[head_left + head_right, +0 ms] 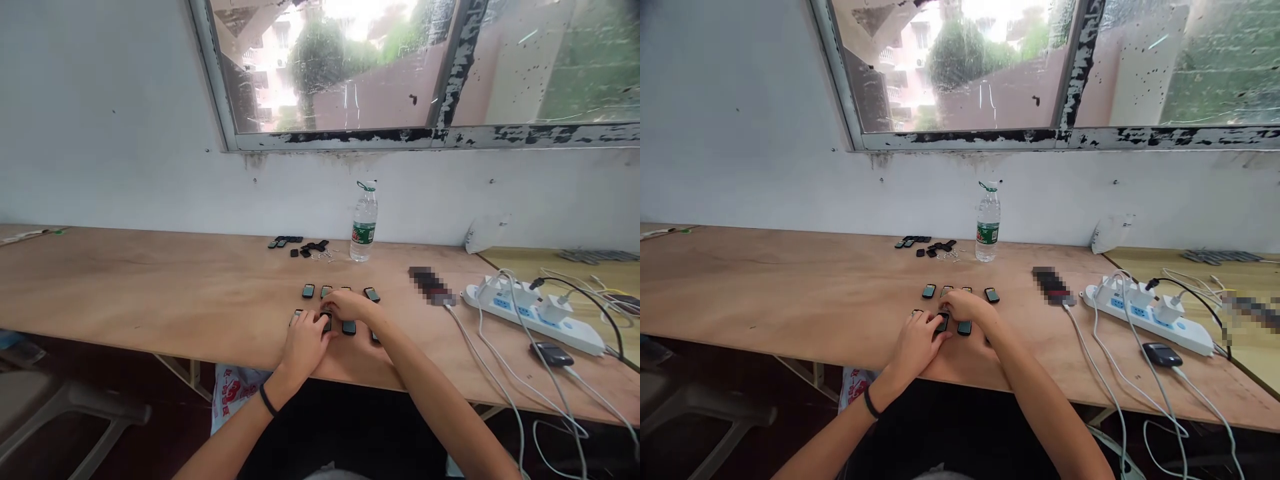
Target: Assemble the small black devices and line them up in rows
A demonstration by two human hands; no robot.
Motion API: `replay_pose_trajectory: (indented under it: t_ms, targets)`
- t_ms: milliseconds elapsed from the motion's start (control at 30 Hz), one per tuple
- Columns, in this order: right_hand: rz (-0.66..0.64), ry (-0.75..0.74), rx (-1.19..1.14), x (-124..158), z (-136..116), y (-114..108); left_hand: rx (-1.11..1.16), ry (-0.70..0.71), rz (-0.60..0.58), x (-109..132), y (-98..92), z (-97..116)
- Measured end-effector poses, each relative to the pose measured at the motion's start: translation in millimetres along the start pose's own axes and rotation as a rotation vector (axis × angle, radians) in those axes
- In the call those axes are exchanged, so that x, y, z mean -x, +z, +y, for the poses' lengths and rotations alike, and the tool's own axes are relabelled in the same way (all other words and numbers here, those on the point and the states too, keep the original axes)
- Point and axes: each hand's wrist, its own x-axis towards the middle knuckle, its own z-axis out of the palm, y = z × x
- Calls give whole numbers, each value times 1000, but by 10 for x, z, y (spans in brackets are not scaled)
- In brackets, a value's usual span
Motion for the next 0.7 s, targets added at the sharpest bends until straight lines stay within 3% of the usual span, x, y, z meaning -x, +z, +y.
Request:
replay_pose_trajectory:
  t_ms: [333,567,700]
  targets:
    - [32,207,8,53,-47,1,79,28,81,126,93,-199]
    - [143,165,-391,136,-149,-72,145,17,107,154,141,-232]
    - [156,174,-430,159,-152,-42,152,8,102,157,135,-222]
